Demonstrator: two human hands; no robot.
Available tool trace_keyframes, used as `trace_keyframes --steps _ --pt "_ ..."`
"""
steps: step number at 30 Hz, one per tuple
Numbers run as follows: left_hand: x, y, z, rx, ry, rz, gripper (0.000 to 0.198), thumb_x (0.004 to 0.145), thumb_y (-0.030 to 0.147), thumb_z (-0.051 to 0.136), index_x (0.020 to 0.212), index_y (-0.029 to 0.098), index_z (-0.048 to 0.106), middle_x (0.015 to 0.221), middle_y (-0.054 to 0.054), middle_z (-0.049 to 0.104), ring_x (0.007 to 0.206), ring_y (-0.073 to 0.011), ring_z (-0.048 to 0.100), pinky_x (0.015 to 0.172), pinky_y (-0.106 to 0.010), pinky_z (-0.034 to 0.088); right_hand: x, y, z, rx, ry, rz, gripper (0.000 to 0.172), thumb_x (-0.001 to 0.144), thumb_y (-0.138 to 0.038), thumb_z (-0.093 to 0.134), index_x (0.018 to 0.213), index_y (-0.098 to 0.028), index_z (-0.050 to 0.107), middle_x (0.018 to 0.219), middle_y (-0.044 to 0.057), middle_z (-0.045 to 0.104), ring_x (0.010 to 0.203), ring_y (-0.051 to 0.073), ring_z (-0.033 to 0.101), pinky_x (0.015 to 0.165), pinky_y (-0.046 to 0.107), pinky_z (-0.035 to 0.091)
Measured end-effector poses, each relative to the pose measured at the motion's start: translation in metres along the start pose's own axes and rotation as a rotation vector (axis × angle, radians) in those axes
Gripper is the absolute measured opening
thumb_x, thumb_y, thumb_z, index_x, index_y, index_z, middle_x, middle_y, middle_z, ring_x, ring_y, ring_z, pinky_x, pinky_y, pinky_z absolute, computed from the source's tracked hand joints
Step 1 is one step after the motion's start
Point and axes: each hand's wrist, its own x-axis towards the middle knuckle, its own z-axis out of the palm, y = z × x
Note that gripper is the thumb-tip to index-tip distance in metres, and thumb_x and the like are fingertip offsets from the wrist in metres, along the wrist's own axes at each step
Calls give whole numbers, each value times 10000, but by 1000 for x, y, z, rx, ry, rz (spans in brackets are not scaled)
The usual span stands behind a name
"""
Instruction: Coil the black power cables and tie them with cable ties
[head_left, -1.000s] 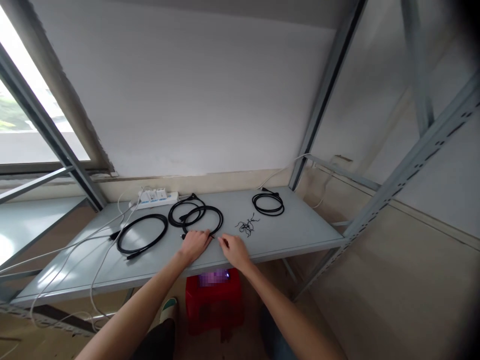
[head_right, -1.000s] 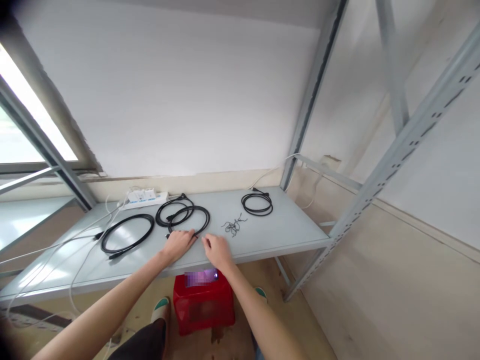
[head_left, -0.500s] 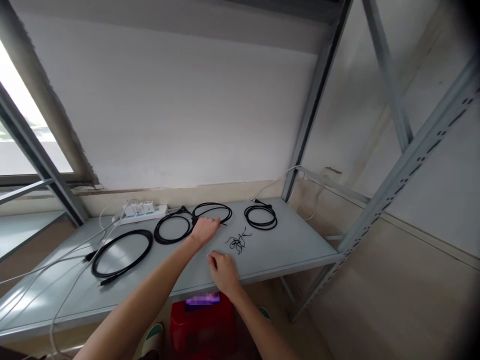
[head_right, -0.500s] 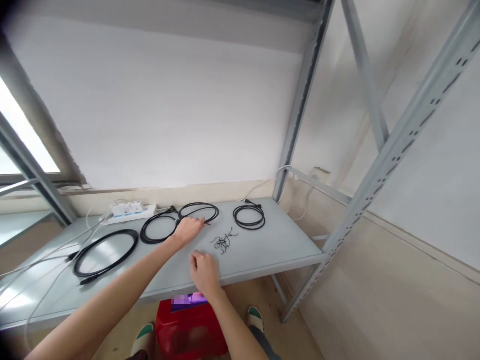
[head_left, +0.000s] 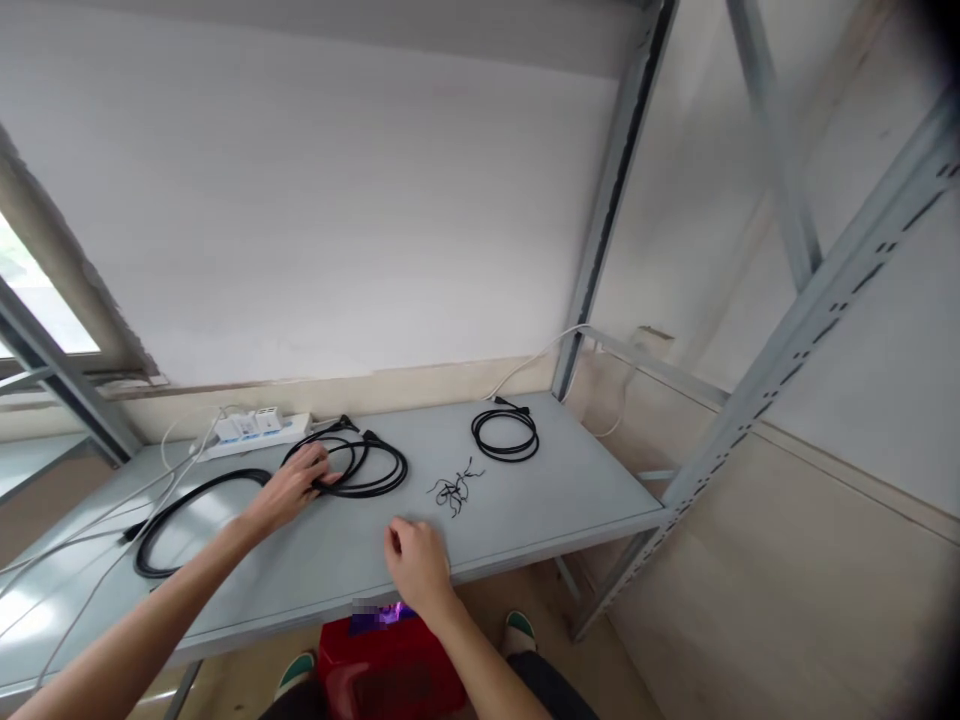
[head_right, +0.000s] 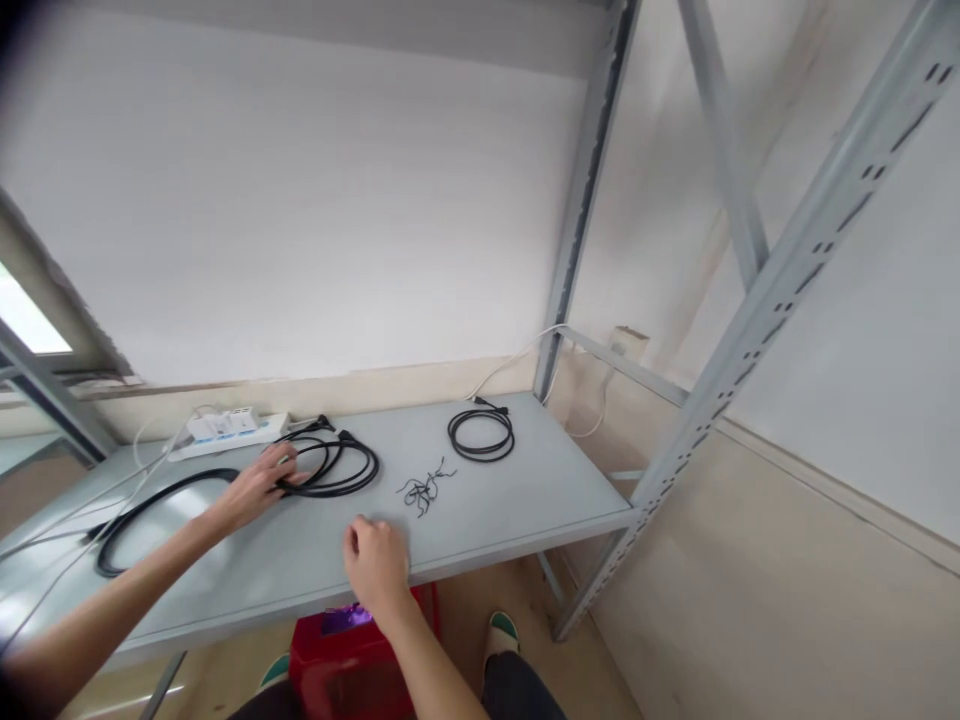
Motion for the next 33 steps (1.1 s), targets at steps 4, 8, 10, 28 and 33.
trace_keyframes --steps 4,8,10,28,33 --pt "-20 -42 -14 129 -90 -16 131 888 230 528 897 232 659 1255 -93 635 1274 -282 536 1213 -496 327 1 1 1 17 8 8 242 983 -240 540 757 -218 627 662 2 659 525 118 427 569 315 140" --pt "-22 -70 -20 288 -104 -119 640 711 43 517 1294 250 677 1479 -117 554 1444 -320 449 1249 -549 275 2 0 6 60 31 18 252 968 -216 545 722 -215 598 640 -9 636 525 117 417 564 302 162" --pt "-22 -61 -15 283 -109 -126 757 704 25 508 1414 259 621 1537 -118 521 1486 -326 413 1255 -554 269 2 0 6 108 52 16 272 980 -223 536 712 -214 582 625 -16 612 528 118 419 561 290 192" --pt "-58 66 43 22 8 -269 471 1063 495 391 1402 211 553 1220 -108 638 1134 -276 607 972 -419 486 57 130 -55 -226 186 -71 467 832 27 431 1168 -213 649 1147 121 598 1110 265 563 963 406 482" --pt "-50 77 35 140 -77 -273 364 1092 397 311 978 192 589 1036 -96 651 994 -266 609 872 -396 456 59 141 -51 -243 211 -37 379 787 39 415 992 -195 632 1072 109 597 1048 264 560 917 411 491"
